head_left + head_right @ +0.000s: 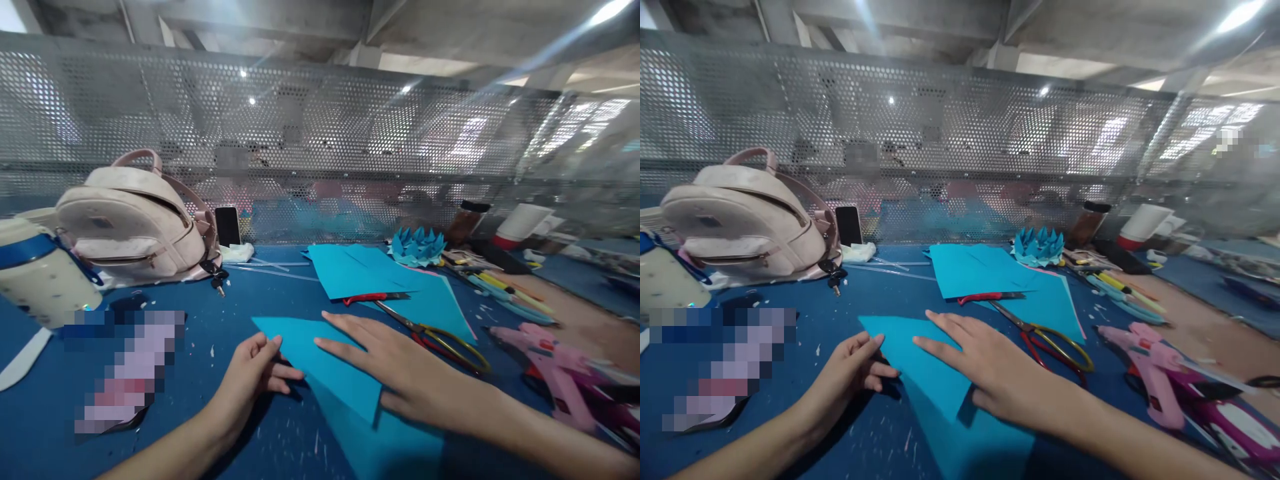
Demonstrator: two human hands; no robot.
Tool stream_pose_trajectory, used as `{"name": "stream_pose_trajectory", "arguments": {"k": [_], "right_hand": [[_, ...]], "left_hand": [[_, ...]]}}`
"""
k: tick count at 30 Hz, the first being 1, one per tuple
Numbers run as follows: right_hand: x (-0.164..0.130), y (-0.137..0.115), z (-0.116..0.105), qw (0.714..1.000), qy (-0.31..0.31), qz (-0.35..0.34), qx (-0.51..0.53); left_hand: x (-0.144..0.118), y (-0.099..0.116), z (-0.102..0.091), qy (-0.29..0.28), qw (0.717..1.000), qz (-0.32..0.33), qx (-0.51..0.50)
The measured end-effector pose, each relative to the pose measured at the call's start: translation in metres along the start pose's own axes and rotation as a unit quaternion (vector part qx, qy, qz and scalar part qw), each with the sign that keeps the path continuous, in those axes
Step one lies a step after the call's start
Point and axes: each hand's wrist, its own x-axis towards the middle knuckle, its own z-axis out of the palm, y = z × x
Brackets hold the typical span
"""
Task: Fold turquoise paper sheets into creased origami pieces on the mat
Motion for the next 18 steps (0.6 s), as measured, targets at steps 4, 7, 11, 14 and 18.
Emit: {"name": "stream_pose_trajectory", "arguments": {"k": [4,7,11,14,18], "right_hand": [[-0.008,0.001,0.017,0.998,0.041,-0.035,-0.029],[-0.013,0.003,0.036,0.994,0.042,-0.103,-0.022],[-0.018,0.003,0.052,0.989,0.017,-0.145,-0.011],[-0.022,-0.001,0.056,0.992,0.001,-0.125,0.018],[-0.023,-0.012,0.057,0.994,-0.034,-0.08,0.068]], "left_hand": [[-0.028,-0.016,0.015,-0.045,0.986,-0.144,-0.073],[-0.047,-0.016,0.023,-0.221,0.949,-0.202,0.103],[-0.057,-0.006,0.023,-0.33,0.809,0.176,0.454],[-0.054,-0.006,0.013,-0.292,0.622,0.424,0.59],[-0.049,-0.01,-0.006,-0.261,0.488,0.484,0.677]]}}
